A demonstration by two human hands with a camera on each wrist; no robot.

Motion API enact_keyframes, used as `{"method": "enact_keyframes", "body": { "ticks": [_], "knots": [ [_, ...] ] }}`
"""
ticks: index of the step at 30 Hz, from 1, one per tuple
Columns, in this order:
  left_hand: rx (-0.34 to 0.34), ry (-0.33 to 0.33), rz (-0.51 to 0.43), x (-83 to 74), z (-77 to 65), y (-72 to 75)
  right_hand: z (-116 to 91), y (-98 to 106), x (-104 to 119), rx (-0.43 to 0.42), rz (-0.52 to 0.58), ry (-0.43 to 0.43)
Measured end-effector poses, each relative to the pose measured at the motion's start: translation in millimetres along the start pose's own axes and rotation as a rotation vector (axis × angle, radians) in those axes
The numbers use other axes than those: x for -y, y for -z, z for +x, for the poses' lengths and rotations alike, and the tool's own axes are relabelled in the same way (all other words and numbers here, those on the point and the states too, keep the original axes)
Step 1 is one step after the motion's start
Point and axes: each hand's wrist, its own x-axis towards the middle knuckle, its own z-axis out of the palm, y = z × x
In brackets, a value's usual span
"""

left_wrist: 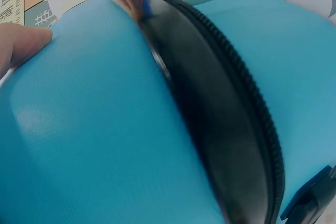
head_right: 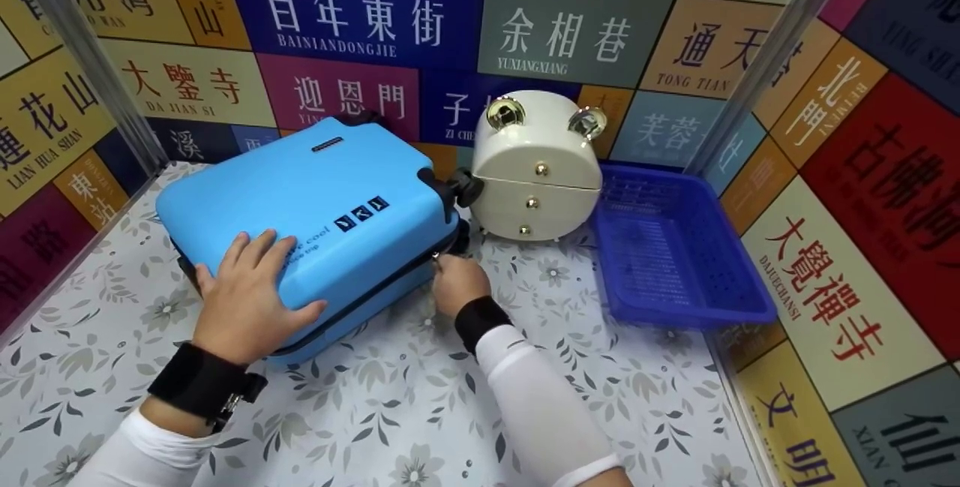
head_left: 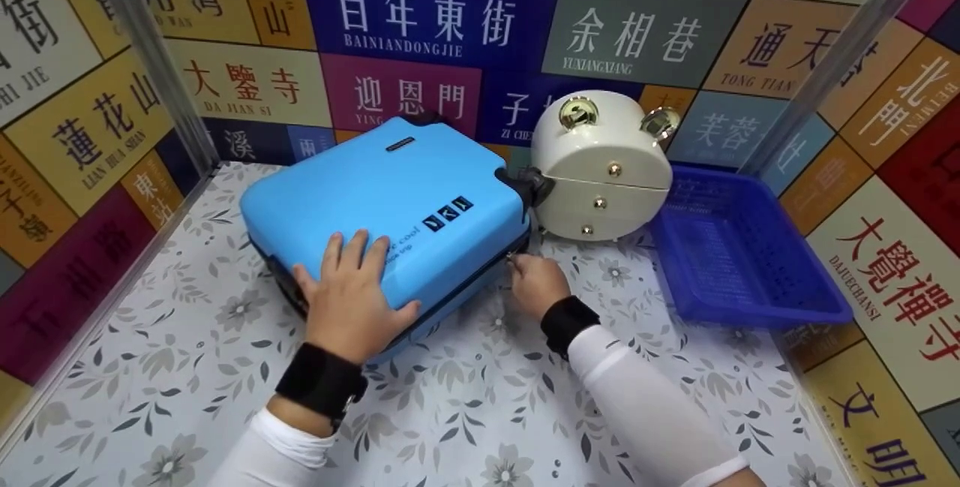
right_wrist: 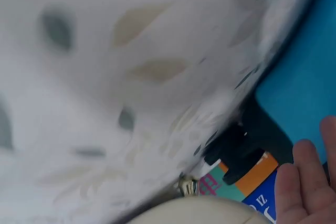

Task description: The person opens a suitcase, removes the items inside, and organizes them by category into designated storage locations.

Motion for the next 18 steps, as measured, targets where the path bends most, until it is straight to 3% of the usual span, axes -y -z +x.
{"method": "enact_keyframes", "body": {
  "ticks": [8, 18],
  "knots": [
    [0.028, -0.015, -0.002, 3.0, 3.0, 1.4, 1.8, 14.1, -13.4, 0.01, 0.072, -0.065],
    [0.051, -0.041, 0.009, 8.7, 5.5, 6.3, 7.1, 35.1, -35.4, -0.121, 0.078, -0.14]
  ]
}}
